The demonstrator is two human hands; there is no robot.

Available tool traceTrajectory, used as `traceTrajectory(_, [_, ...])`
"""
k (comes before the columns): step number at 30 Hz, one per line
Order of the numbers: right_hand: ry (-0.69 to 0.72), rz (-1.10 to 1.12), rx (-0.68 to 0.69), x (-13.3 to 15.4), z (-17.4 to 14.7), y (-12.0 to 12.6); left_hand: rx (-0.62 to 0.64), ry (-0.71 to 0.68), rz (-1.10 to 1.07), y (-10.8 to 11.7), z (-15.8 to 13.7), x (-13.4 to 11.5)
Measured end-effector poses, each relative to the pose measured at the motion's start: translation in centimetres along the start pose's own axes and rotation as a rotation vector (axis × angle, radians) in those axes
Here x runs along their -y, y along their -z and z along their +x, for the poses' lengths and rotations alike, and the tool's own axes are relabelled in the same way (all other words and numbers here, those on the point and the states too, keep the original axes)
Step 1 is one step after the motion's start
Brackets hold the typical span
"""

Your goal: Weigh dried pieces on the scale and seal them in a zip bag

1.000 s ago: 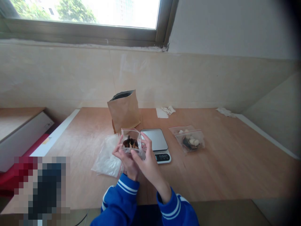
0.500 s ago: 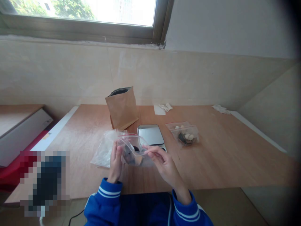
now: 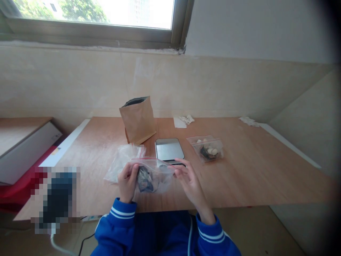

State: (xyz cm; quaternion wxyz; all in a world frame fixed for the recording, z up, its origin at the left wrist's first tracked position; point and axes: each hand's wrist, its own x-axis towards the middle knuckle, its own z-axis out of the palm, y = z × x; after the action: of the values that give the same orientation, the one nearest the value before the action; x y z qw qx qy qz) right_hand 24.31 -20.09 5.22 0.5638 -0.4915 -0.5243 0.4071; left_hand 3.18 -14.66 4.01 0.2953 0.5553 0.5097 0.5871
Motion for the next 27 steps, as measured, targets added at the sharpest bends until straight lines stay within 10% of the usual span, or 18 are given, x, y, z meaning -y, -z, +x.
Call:
traceTrajectory(4, [-0.081, 0.149, 0.055, -0.7, -0.4, -1.0, -0.006, 0.035, -0.083, -1.3, -1.4, 0.0])
traceTrajectory(13, [-0.016, 0.011, -0.282, -3.0, 0.0, -0.2, 0.054, 0.214, -0.25, -3.3, -2.2, 0.1])
traceTrajectory(27, [-0.024, -0.105, -0.254, -5.6, 0.4, 0.7, 0.043, 0.28, -0.198, -4.1, -2.4, 1.2])
